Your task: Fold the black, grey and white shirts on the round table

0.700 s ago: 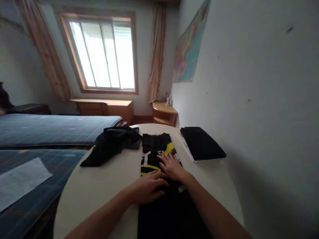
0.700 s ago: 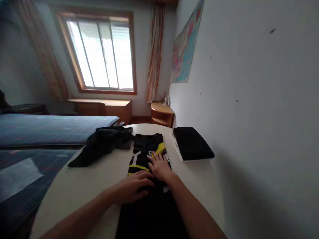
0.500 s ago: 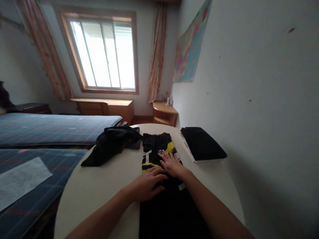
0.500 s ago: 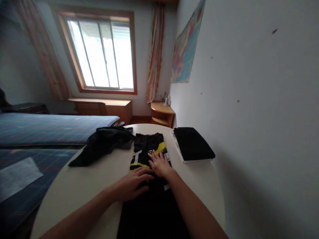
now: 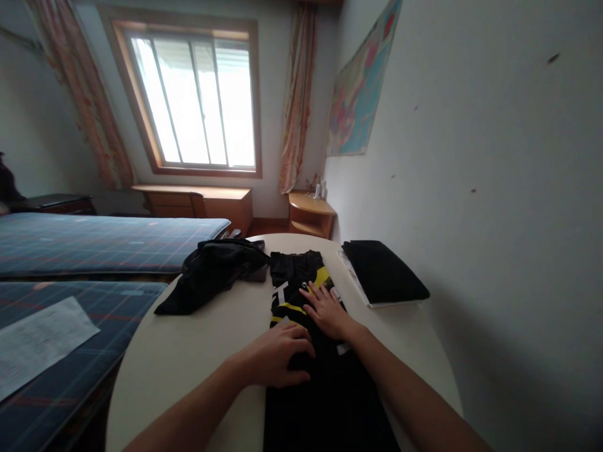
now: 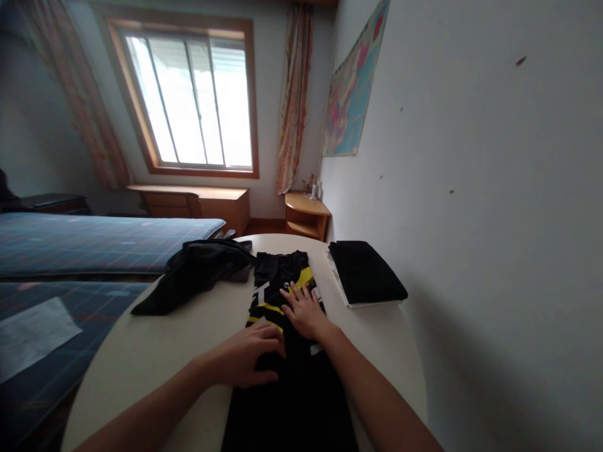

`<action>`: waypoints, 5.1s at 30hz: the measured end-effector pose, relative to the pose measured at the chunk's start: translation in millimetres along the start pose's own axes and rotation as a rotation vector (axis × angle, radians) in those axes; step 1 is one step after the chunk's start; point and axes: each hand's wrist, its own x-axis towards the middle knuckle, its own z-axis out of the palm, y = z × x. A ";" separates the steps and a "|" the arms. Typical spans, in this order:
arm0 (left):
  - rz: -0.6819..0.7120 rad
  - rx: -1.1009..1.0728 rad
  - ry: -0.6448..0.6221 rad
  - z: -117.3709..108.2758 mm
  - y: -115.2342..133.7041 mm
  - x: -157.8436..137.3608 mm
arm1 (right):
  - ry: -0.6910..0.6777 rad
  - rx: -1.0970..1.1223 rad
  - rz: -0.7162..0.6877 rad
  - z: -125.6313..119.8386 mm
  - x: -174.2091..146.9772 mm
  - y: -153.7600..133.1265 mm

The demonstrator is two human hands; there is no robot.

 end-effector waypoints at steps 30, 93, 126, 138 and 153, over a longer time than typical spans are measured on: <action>0.059 0.007 -0.021 -11.2 1.5 -60.2 | -0.026 0.370 -0.316 -40.0 -160.1 48.0; -0.123 0.081 0.034 -26.8 -24.0 -12.8 | 0.022 0.185 -0.238 -41.9 -78.6 19.5; -0.408 0.414 0.465 -51.0 -66.8 58.7 | 0.402 -0.203 -0.099 -64.4 14.6 -4.6; -0.096 0.454 0.055 -17.7 -49.8 5.7 | 0.192 -0.137 -0.383 -28.9 -48.1 20.1; -0.468 -0.716 -0.760 -35.0 -11.9 -16.0 | -0.835 0.518 -0.201 -44.2 -96.2 -33.9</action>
